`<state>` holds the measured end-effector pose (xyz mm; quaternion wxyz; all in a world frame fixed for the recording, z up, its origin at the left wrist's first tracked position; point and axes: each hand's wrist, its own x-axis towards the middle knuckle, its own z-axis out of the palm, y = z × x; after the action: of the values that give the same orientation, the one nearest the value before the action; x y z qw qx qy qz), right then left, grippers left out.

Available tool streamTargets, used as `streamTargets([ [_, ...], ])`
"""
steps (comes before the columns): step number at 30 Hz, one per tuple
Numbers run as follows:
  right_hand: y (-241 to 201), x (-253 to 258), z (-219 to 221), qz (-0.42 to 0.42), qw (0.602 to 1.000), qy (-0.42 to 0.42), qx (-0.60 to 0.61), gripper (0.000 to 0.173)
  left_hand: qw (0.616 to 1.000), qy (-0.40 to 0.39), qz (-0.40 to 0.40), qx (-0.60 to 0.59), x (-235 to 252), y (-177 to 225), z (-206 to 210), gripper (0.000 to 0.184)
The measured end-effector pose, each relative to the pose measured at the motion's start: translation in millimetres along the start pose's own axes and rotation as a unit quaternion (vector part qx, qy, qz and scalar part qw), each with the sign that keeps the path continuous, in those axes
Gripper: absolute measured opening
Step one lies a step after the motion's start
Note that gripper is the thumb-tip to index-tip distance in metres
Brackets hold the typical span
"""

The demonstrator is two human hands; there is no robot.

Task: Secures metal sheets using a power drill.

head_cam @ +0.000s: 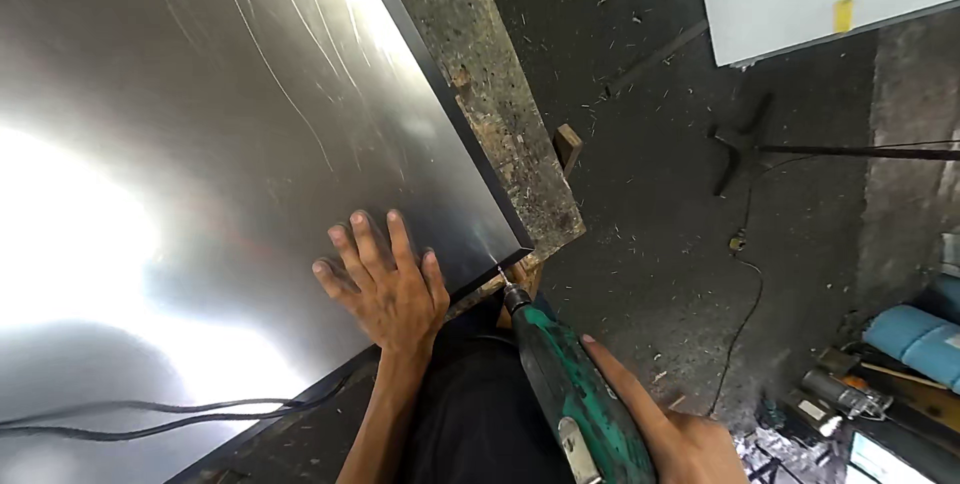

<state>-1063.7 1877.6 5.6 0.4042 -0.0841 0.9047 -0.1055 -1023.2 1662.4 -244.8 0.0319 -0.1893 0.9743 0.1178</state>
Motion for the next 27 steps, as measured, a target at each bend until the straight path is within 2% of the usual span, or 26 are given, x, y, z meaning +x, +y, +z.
streamTargets([
  [7,-0.3,8.9,-3.7,-0.063,0.994,-0.014,-0.087,0.086,1.0,0.0,-0.013,0.009,3.5,3.2,1.6,0.066],
  [22,5.5,14.8,-6.7,-0.059,0.996,-0.007,-0.064,0.081,0.999,0.009,-0.005,0.034,5.0,2.5,4.5,0.069],
  [27,8.8,13.0,-5.1,-0.062,0.996,-0.003,-0.063,0.085,0.999,0.007,-0.007,0.039,4.5,3.4,3.7,0.07],
])
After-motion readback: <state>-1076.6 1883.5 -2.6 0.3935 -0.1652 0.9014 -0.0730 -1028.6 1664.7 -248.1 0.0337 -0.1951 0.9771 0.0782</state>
